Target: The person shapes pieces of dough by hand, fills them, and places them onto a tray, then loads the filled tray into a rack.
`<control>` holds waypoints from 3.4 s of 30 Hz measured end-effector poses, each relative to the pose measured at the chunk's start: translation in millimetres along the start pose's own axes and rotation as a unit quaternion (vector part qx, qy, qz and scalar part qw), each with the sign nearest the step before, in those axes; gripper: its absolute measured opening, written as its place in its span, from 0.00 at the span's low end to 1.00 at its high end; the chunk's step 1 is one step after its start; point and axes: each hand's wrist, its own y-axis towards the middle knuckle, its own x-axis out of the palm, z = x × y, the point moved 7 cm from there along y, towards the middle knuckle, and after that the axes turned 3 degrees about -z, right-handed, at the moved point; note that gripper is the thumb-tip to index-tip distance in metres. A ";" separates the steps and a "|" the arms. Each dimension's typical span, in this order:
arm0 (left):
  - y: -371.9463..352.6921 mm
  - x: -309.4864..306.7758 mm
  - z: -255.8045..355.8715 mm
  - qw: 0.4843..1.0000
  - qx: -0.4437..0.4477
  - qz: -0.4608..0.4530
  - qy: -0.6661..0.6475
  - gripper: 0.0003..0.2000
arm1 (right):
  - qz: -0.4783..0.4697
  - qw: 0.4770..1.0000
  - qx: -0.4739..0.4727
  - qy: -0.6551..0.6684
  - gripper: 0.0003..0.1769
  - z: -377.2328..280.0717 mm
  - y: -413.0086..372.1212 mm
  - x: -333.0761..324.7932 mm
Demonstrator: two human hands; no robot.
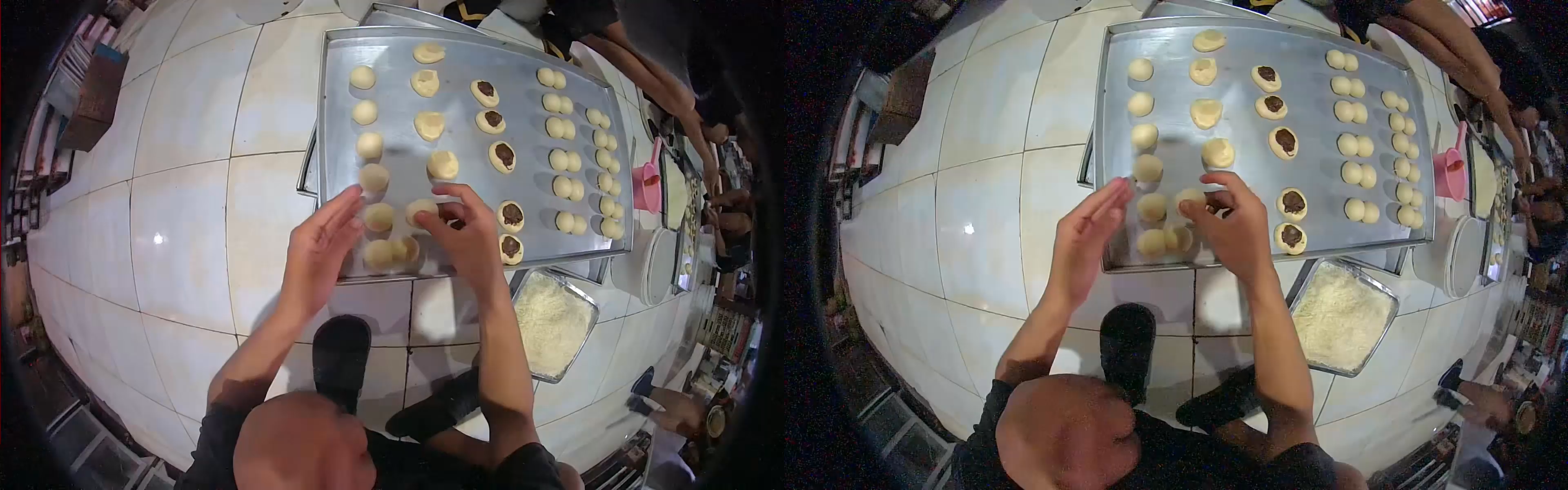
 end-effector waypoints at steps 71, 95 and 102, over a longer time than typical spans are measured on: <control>-39.6 104.2 57.1 0.852 0.417 -0.173 0.265 0.21 | -0.104 0.905 -0.160 0.379 0.12 -72.7 -52.0 -1.3; -16.6 91.3 36.2 0.970 0.004 -0.241 0.018 0.27 | -0.105 0.935 -0.313 -0.128 0.12 -97.9 -77.5 2.7; -16.5 94.4 23.1 0.941 -0.037 -0.173 -0.288 0.27 | -0.051 0.987 -0.131 0.076 0.13 -76.0 -71.0 -6.9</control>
